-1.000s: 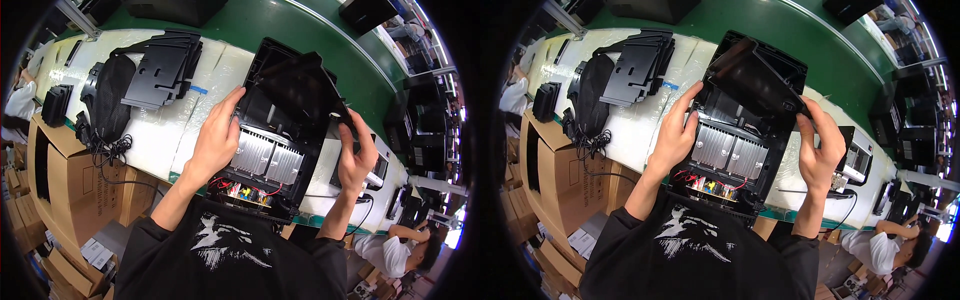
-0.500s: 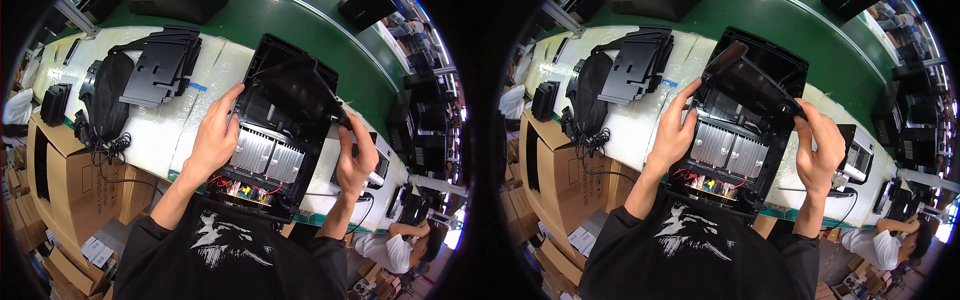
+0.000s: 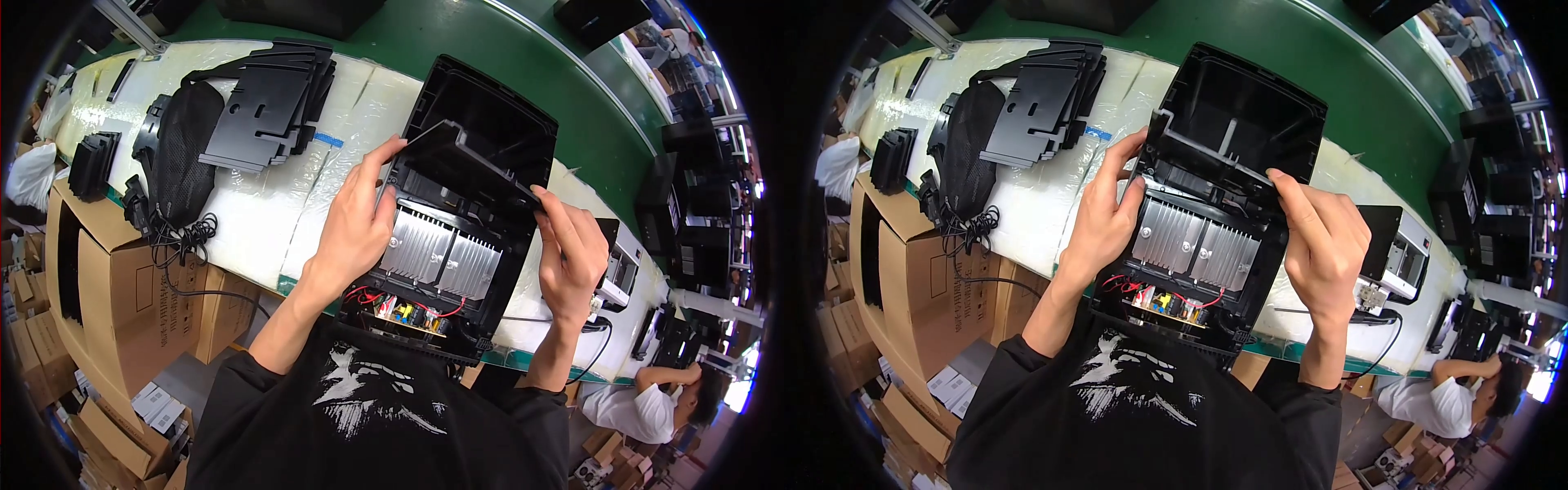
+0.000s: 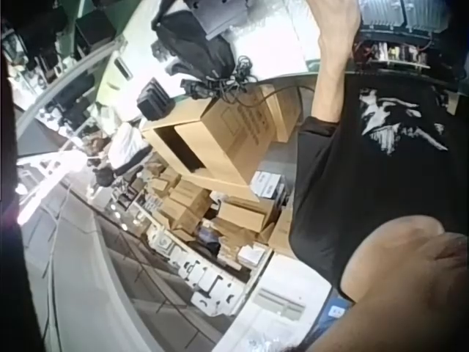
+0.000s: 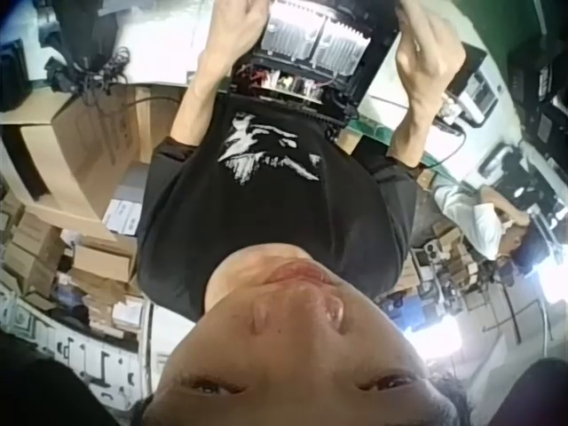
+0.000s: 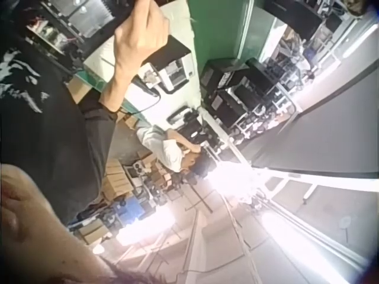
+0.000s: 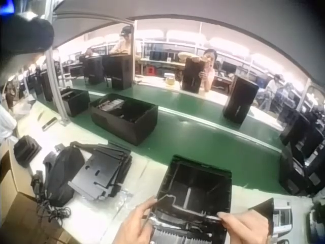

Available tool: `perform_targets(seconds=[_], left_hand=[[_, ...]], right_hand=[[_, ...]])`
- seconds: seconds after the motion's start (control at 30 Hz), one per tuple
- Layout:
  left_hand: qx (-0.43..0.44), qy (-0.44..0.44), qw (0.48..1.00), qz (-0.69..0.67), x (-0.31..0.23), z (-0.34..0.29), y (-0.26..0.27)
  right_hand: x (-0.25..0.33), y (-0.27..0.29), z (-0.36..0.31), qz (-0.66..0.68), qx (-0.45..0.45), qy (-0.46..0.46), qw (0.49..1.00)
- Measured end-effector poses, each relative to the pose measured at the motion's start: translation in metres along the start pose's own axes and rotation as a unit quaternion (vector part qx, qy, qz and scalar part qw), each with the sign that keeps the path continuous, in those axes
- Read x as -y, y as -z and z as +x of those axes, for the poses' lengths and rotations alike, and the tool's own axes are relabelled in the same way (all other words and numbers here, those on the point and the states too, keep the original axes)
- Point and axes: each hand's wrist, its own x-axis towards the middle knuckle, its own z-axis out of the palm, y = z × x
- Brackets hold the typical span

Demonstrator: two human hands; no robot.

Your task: Assembling electronic housing components using a power screwdriver.

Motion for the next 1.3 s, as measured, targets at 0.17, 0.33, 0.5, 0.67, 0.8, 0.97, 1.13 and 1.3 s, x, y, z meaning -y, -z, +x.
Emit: perform_targets(seconds=[0.17, 0.33, 0.5, 0.67, 0.8, 0.97, 1.13, 1.3], left_hand=[[0.006, 0.026, 1.000, -0.013, 0.000, 0.000, 0.001], [0.002, 0.019, 1.000, -0.020, 0.001, 0.000, 0.000], [0.001, 0.026, 0.999, -0.025, 0.000, 0.000, 0.000], [0.008, 0.036, 0.999, -0.009, 0.000, 0.000, 0.001], [0.000, 0.017, 1.000, -0.002, 0.001, -0.001, 0.001], [-0.018, 0.003, 1.000, 0.020, 0.003, 0.000, -0.002], [0.001, 0.031, 0.999, 0.036, -0.003, -0.003, -0.004], [-0.004, 0.007, 0.999, 0.037, -0.002, -0.002, -0.004]], right_hand=[[0.000, 0.001, 0.001, 0.009, 0.012, 0.006, 1.000], [0.000, 0.002, 0.001, 0.007, 0.015, -0.004, 1.000], [0.000, 0.003, 0.002, 0.008, 0.014, 0.002, 1.000], [0.001, -0.006, 0.003, -0.009, 0.024, 0.019, 0.999], [-0.009, -0.035, -0.009, -0.006, 0.050, 0.066, 0.997], [-0.013, -0.036, -0.009, 0.027, 0.044, 0.037, 0.998], [-0.025, -0.050, -0.029, 0.056, 0.109, -0.026, 0.992], [-0.022, -0.042, -0.016, 0.153, 0.192, -0.196, 0.949]])
